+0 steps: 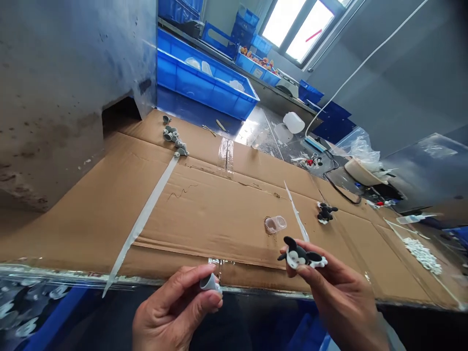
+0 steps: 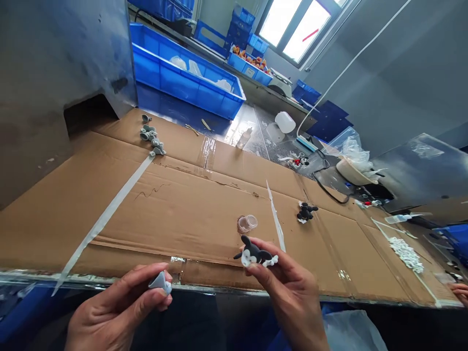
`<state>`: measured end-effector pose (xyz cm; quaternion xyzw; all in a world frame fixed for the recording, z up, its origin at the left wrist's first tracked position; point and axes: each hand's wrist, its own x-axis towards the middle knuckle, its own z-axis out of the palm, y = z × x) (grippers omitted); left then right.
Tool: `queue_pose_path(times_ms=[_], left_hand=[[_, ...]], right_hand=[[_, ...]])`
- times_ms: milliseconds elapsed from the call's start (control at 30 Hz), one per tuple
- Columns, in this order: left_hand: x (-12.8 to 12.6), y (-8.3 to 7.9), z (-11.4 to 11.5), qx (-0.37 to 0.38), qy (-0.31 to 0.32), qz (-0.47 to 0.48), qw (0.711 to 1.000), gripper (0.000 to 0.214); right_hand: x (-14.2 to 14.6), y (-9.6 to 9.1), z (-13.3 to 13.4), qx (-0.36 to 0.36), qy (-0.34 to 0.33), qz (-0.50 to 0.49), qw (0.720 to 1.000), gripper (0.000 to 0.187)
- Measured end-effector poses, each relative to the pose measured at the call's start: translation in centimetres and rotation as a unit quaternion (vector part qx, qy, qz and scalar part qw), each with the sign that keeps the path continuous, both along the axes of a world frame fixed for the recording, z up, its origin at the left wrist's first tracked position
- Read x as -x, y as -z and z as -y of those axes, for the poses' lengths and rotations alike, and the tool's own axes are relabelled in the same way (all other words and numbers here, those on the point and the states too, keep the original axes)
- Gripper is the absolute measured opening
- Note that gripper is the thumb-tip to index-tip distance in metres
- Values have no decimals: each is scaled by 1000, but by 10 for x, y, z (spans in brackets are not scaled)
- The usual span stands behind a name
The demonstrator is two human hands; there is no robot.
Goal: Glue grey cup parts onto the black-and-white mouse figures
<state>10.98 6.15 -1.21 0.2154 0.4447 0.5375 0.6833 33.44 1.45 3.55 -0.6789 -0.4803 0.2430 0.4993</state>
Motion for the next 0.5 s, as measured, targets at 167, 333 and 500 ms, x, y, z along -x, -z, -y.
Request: queue_pose_path(times_ms=[167, 333, 500], left_hand=[[-6, -4, 6, 63, 17, 49, 997, 34], [-7, 1, 6, 51, 11, 52, 997, 33], [-12, 6, 9, 35, -15, 49, 998, 33]], right_hand=[[20, 28, -1, 8, -17, -147, 989, 27], [27, 37, -3, 28, -51, -192, 980, 29], [38, 35, -7, 9, -115, -160, 980, 23]])
